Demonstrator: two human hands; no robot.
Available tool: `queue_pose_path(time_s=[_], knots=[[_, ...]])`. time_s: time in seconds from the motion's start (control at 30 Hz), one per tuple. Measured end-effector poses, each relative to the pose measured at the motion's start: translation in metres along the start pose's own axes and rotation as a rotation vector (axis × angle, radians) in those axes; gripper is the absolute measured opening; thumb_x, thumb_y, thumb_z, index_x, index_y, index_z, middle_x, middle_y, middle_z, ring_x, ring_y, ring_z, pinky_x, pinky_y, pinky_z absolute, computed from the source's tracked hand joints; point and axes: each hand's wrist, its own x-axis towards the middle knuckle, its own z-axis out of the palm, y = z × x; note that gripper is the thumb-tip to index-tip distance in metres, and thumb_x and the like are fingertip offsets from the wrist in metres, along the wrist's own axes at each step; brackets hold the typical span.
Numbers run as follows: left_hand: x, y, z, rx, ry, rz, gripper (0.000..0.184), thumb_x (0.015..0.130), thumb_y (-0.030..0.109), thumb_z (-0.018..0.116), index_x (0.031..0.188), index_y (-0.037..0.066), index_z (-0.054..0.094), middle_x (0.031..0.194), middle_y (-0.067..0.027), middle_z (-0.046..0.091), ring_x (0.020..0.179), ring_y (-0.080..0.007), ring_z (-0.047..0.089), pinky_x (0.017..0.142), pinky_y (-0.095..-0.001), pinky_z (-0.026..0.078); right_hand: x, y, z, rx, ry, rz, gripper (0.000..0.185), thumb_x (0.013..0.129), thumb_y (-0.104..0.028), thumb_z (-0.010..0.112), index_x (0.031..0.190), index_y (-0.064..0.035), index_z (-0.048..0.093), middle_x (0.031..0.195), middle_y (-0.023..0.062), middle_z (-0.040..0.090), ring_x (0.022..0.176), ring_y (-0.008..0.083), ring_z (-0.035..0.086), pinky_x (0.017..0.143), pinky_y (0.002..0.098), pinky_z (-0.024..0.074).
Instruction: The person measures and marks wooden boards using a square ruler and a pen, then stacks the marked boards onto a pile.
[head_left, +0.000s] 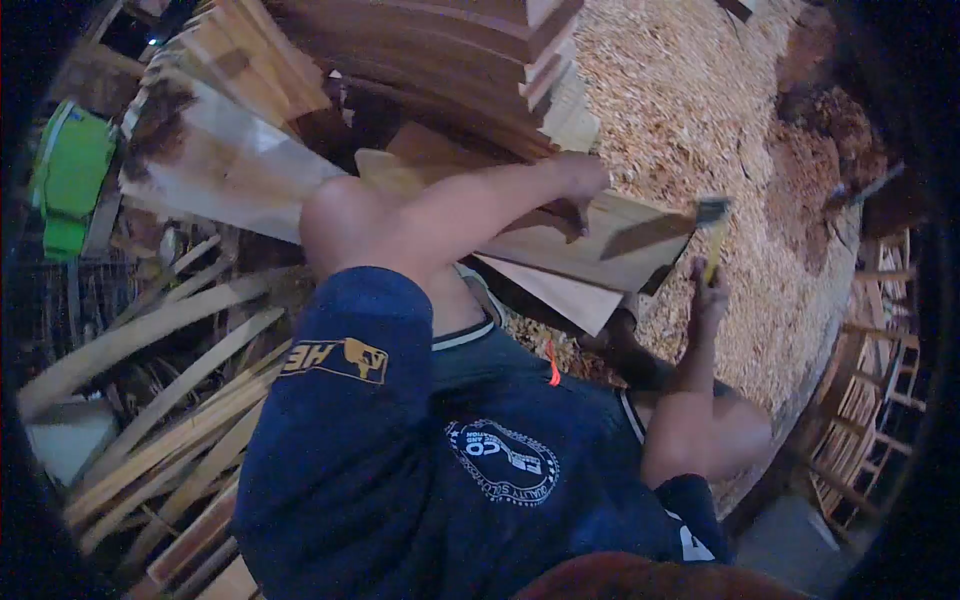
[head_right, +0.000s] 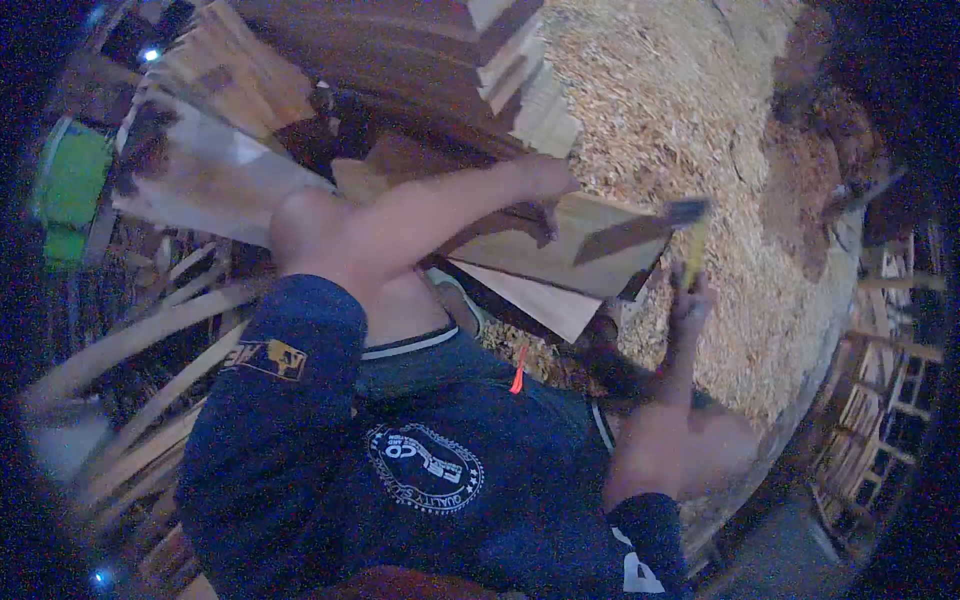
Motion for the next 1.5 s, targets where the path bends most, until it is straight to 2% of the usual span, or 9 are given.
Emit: queue_pose_path(time_s=[0.17,0.23,0.3,0.53,0.67,0.73,0.97,1.07,1.5], knots=[[-0.071,-0.021,-0.015,0.164,0.33,-0.157,0.067,0.059,0.056,0.086,0.095,0.001,0.071,0.091,-0.0189,0.07,0.088,-0.0371,0.069,0.079,-0.0437,0.056,0.0,-0.043,-0.014,0.432,0.351,0.261,0.031,0.094,-0.043,0.066,0.082,-0.0166,0.054,0.056,-0.0084,0.037,0.043,0.002,0.031,0.039,0.0225,0.0206],[-0.141,0.002,-0.069,-0.025,0.284,-0.422,0.071,0.06,0.061,0.084,0.097,0.002,0.07,0.092,-0.0196,0.069,0.088,-0.0386,0.068,0.078,-0.0447,0.055,-0.007,-0.046,-0.012,0.408,0.419,0.373,0.033,0.094,-0.046,0.065,0.081,-0.0177,0.053,0.054,-0.0072,0.037,0.04,0.0042,0.031,0.037,0.0233,0.0213],[-0.191,-0.01,-0.069,0.031,0.825,-0.223,0.076,0.061,0.066,0.081,0.099,0.002,0.069,0.091,-0.0194,0.069,0.088,-0.0381,0.067,0.079,-0.0463,0.055,-0.012,-0.036,-0.003,0.43,0.424,0.437,0.034,0.094,-0.046,0.065,0.081,-0.0172,0.052,0.054,-0.0069,0.038,0.04,0.0046,0.031,0.036,0.0233,0.0214],[-0.334,-0.006,-0.084,-0.309,1.404,-0.233,0.071,0.059,0.054,0.091,0.096,-0.001,0.067,0.089,-0.0115,0.072,0.078,-0.0187,0.069,0.07,-0.0348,0.056,-0.017,-0.017,0.017,0.238,0.281,0.385,0.037,0.09,-0.049,0.07,0.079,-0.0185,0.052,0.055,-0.0081,0.036,0.043,0.0043,0.03,0.039,0.0242,0.0195],[-0.412,0.0,-0.08,0.051,1.396,-1.013,0.063,0.058,0.041,0.096,0.091,-0.005,0.069,0.084,-0.0051,0.073,0.073,-0.0127,0.068,0.068,-0.0294,0.055,-0.014,-0.023,0.024,0.266,0.295,0.376,0.037,0.09,-0.046,0.071,0.075,-0.0177,0.053,0.056,-0.0082,0.039,0.045,0.005,0.033,0.042,0.0245,0.0202],[-0.438,0.008,-0.062,-0.167,1.494,-1.207,0.057,0.066,0.023,0.092,0.108,-0.004,0.063,0.097,-0.0083,0.071,0.083,-0.017,0.067,0.079,-0.0326,0.056,-0.013,-0.011,0.019,0.087,0.179,0.217,0.034,0.089,-0.044,0.072,0.076,-0.0173,0.054,0.056,-0.0082,0.038,0.045,0.0052,0.032,0.043,0.0251,0.0197],[-0.515,-0.03,0.056,-0.216,2.174,-0.863,0.051,0.07,0.023,0.092,0.103,-0.007,0.067,0.097,-0.008,0.073,0.083,-0.0169,0.067,0.079,-0.0311,0.053,-0.029,-0.023,0.031,0.059,0.16,0.376,0.037,0.086,-0.047,0.076,0.079,-0.0189,0.053,0.056,-0.0068,0.04,0.042,0.0039,0.03,0.038,0.0245,0.0185],[-0.513,-0.026,0.066,-0.139,2.058,-1.215,0.056,0.071,0.021,0.092,0.11,-0.007,0.064,0.105,-0.0109,0.072,0.092,-0.0189,0.067,0.085,-0.032,0.052,-0.037,-0.036,0.037,-0.006,0.076,0.343,0.037,0.085,-0.05,0.075,0.08,-0.0209,0.053,0.055,-0.0091,0.039,0.041,0.0027,0.03,0.038,0.024,0.0175],[-0.474,-0.123,0.153,-0.411,2.037,-1.225,0.055,0.075,0.023,0.088,0.115,-0.006,0.064,0.11,-0.0153,0.07,0.097,-0.0218,0.066,0.088,-0.0338,0.053,-0.049,-0.069,0.058,-0.006,0.047,0.237,0.027,0.093,-0.039,0.07,0.08,-0.0198,0.056,0.056,-0.0103,0.036,0.043,0.0016,0.026,0.04,0.0233,0.018]])
